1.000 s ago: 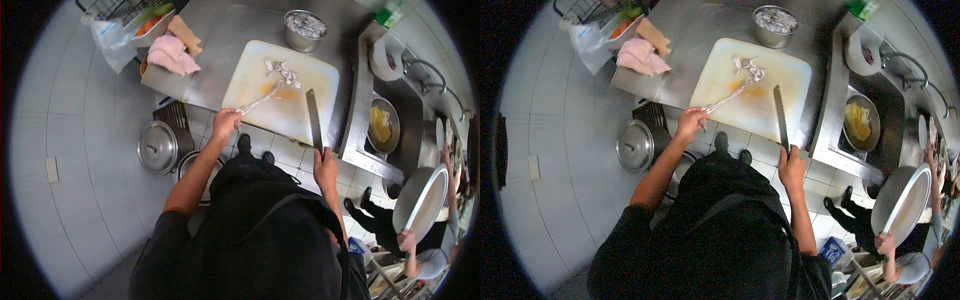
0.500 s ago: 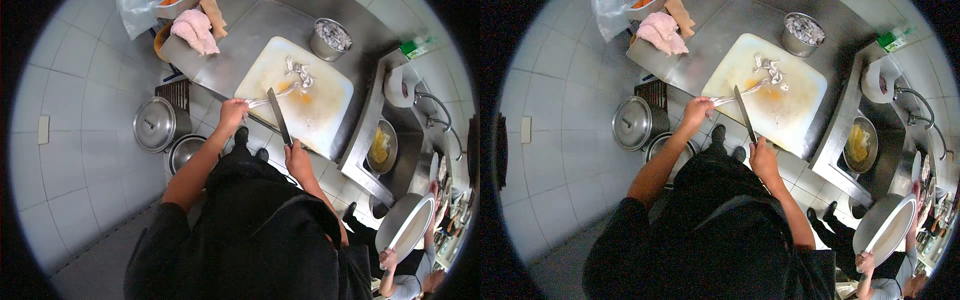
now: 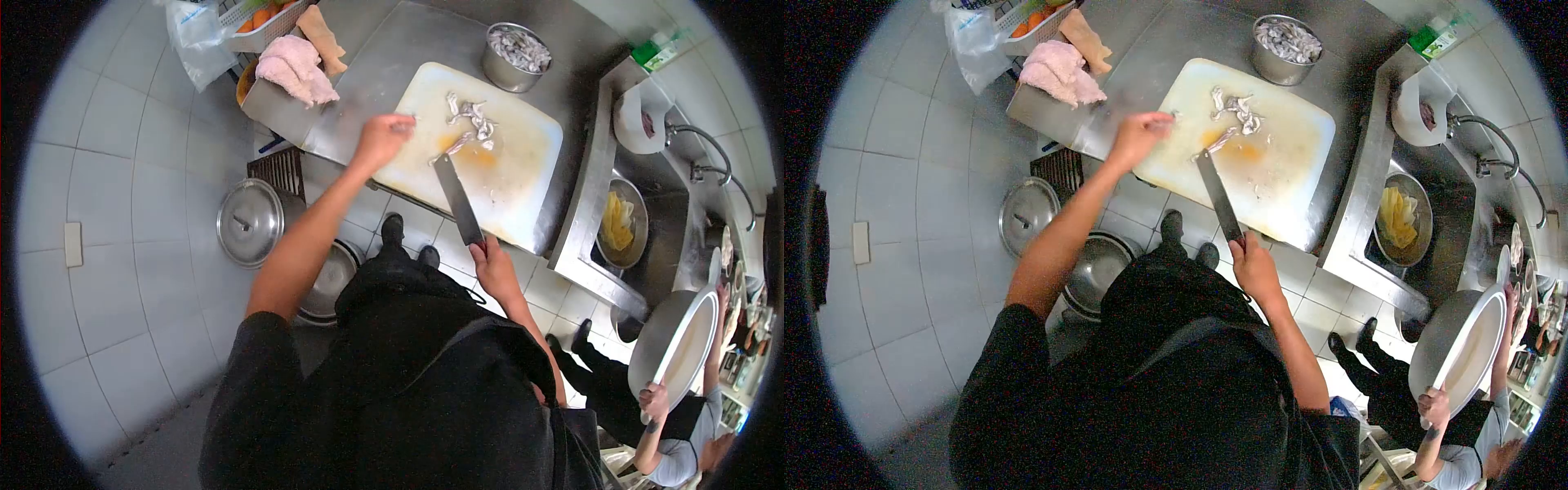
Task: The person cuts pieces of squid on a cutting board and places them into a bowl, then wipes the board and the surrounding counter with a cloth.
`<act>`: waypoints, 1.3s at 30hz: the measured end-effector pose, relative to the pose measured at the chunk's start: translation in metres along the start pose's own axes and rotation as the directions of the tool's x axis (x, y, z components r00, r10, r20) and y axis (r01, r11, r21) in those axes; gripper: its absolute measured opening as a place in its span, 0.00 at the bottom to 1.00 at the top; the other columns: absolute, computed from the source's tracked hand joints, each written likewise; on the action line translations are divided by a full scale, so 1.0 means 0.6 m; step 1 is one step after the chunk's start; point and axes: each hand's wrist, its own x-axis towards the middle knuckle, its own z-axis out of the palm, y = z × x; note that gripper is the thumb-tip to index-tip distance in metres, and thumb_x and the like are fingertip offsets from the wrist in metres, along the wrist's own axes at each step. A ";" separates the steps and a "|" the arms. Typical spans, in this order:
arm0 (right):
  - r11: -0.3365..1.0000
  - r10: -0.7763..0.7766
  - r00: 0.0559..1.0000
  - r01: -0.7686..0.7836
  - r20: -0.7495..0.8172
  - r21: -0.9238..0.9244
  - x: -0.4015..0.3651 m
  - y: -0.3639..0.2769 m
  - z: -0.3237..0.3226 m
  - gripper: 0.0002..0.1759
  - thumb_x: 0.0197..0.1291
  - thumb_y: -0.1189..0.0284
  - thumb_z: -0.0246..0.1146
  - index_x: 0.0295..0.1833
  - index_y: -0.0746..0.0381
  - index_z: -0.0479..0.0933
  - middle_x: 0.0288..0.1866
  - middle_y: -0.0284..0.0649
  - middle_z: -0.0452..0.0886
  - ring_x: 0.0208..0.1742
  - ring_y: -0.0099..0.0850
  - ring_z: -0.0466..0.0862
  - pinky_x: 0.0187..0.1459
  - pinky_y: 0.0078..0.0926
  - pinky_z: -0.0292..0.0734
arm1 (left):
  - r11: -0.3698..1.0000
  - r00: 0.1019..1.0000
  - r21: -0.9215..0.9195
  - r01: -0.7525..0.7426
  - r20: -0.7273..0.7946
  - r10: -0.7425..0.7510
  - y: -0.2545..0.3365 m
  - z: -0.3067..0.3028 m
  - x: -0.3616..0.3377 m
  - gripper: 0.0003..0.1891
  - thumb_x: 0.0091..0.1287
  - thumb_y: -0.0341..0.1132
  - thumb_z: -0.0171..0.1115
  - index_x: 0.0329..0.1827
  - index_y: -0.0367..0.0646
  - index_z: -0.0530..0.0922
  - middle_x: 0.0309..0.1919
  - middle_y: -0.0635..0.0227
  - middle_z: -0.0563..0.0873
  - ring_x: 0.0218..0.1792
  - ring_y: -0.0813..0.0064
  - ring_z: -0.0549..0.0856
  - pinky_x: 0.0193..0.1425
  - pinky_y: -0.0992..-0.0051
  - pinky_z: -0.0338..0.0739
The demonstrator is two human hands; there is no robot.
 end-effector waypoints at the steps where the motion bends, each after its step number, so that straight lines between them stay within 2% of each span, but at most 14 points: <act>1: 1.000 0.004 1.000 -0.004 -0.021 0.009 0.000 0.001 0.000 0.16 0.71 0.64 0.57 0.51 0.66 0.70 0.37 0.60 0.83 0.42 0.63 0.82 0.45 0.58 0.75 | 0.999 1.000 0.053 -0.004 0.020 0.003 -0.025 0.020 -0.008 0.21 0.61 0.31 0.69 0.58 0.42 0.83 0.32 0.65 0.87 0.31 0.76 0.81 0.39 0.75 0.77; 3: 0.998 0.056 0.998 -0.057 -0.003 -0.007 -0.005 -0.011 -0.013 0.16 0.71 0.64 0.57 0.50 0.66 0.70 0.38 0.61 0.83 0.43 0.63 0.81 0.45 0.58 0.74 | 0.988 0.998 0.156 -0.017 0.062 0.007 -0.072 0.060 -0.038 0.20 0.59 0.30 0.70 0.57 0.43 0.83 0.33 0.61 0.87 0.33 0.71 0.83 0.42 0.71 0.79; 6: 0.994 0.099 0.995 -0.100 -0.016 -0.046 -0.013 -0.021 -0.025 0.16 0.71 0.63 0.58 0.49 0.67 0.71 0.35 0.59 0.82 0.40 0.60 0.82 0.42 0.53 0.74 | 0.954 0.990 0.296 -0.056 -0.111 0.092 -0.084 0.075 -0.080 0.18 0.56 0.28 0.67 0.51 0.36 0.82 0.41 0.51 0.86 0.42 0.54 0.85 0.50 0.64 0.80; 7: 0.992 0.106 0.994 -0.107 -0.018 -0.065 -0.018 -0.023 -0.026 0.16 0.71 0.63 0.59 0.48 0.67 0.71 0.33 0.58 0.82 0.39 0.59 0.82 0.40 0.50 0.74 | 0.962 0.991 0.272 -0.023 -0.122 0.058 -0.080 0.076 -0.089 0.17 0.56 0.27 0.67 0.50 0.35 0.82 0.42 0.51 0.85 0.43 0.54 0.85 0.51 0.63 0.80; 9: 0.993 0.106 0.994 -0.106 -0.001 -0.059 -0.021 -0.040 -0.029 0.16 0.71 0.62 0.58 0.47 0.66 0.71 0.33 0.59 0.81 0.39 0.60 0.82 0.40 0.51 0.74 | 0.974 0.987 0.222 0.045 -0.158 -0.009 -0.073 0.072 -0.098 0.15 0.55 0.26 0.67 0.47 0.35 0.82 0.43 0.51 0.85 0.46 0.54 0.85 0.53 0.62 0.79; 15: 0.998 0.009 0.999 -0.007 0.032 -0.060 -0.008 -0.096 -0.012 0.17 0.71 0.61 0.58 0.47 0.65 0.70 0.32 0.60 0.81 0.39 0.64 0.80 0.39 0.55 0.72 | 0.964 0.990 0.256 0.071 -0.134 -0.037 -0.080 0.072 -0.104 0.11 0.57 0.29 0.68 0.42 0.35 0.84 0.41 0.49 0.85 0.45 0.51 0.85 0.52 0.59 0.79; 18: 0.997 -0.037 0.997 0.040 0.061 -0.058 0.004 -0.094 0.009 0.16 0.72 0.62 0.57 0.48 0.66 0.70 0.34 0.61 0.82 0.40 0.64 0.80 0.40 0.57 0.73 | 0.945 0.984 0.321 0.068 -0.175 -0.011 -0.088 0.079 -0.112 0.09 0.58 0.31 0.68 0.40 0.36 0.85 0.40 0.50 0.85 0.43 0.50 0.85 0.50 0.57 0.79; 21: 0.989 -0.102 0.994 0.105 0.040 -0.102 0.014 -0.081 0.030 0.14 0.71 0.65 0.57 0.45 0.67 0.69 0.31 0.60 0.82 0.34 0.64 0.81 0.37 0.60 0.73 | 0.941 0.980 0.333 0.049 -0.197 0.019 -0.089 0.083 -0.117 0.08 0.59 0.31 0.68 0.38 0.38 0.86 0.38 0.50 0.85 0.42 0.49 0.85 0.49 0.56 0.79; 24: 0.984 -0.125 0.992 0.124 0.001 -0.130 0.014 -0.061 0.039 0.13 0.72 0.66 0.57 0.44 0.67 0.69 0.30 0.61 0.82 0.34 0.64 0.81 0.36 0.60 0.73 | 0.933 0.978 0.356 0.053 -0.205 0.022 -0.088 0.084 -0.120 0.07 0.59 0.32 0.68 0.37 0.38 0.86 0.37 0.50 0.85 0.42 0.49 0.84 0.49 0.55 0.78; 30: 0.981 -0.079 0.997 0.078 0.001 -0.180 0.011 -0.073 0.037 0.15 0.71 0.66 0.58 0.53 0.67 0.70 0.32 0.59 0.83 0.36 0.62 0.82 0.37 0.54 0.75 | 0.942 0.980 0.326 0.079 -0.197 -0.014 -0.087 0.082 -0.121 0.06 0.58 0.29 0.69 0.36 0.37 0.86 0.37 0.50 0.84 0.42 0.49 0.84 0.50 0.55 0.79; 33: 0.994 -0.102 0.990 0.099 -0.098 -0.038 -0.002 -0.128 0.021 0.16 0.72 0.67 0.58 0.57 0.67 0.70 0.33 0.59 0.83 0.35 0.60 0.83 0.36 0.50 0.76 | 0.935 0.973 0.353 0.028 -0.226 0.056 -0.100 0.082 -0.124 0.07 0.59 0.30 0.69 0.37 0.37 0.87 0.34 0.51 0.85 0.38 0.53 0.86 0.45 0.59 0.80; 34: 0.983 -0.180 0.969 0.181 -0.171 -0.007 0.000 -0.125 0.025 0.17 0.72 0.68 0.57 0.59 0.67 0.69 0.32 0.59 0.83 0.34 0.58 0.84 0.35 0.47 0.77 | 0.940 0.976 0.338 0.042 -0.215 0.033 -0.098 0.082 -0.124 0.06 0.58 0.30 0.69 0.37 0.37 0.86 0.35 0.50 0.85 0.39 0.52 0.86 0.47 0.58 0.79; 37: 0.981 -0.193 0.962 0.187 -0.191 -0.050 -0.001 -0.124 0.030 0.17 0.72 0.68 0.57 0.59 0.68 0.68 0.32 0.60 0.82 0.33 0.59 0.84 0.34 0.48 0.77 | 0.947 0.981 0.314 0.069 -0.193 -0.008 -0.091 0.081 -0.121 0.05 0.58 0.28 0.67 0.36 0.37 0.86 0.36 0.50 0.85 0.42 0.49 0.84 0.50 0.56 0.79; 39: 0.976 -0.154 0.985 0.139 -0.076 -0.165 0.009 -0.083 0.051 0.14 0.71 0.68 0.57 0.52 0.68 0.67 0.33 0.62 0.82 0.34 0.62 0.82 0.35 0.54 0.75 | 0.942 0.982 0.328 0.076 -0.186 -0.014 -0.089 0.080 -0.118 0.05 0.58 0.28 0.67 0.35 0.37 0.86 0.37 0.50 0.85 0.42 0.49 0.84 0.51 0.56 0.79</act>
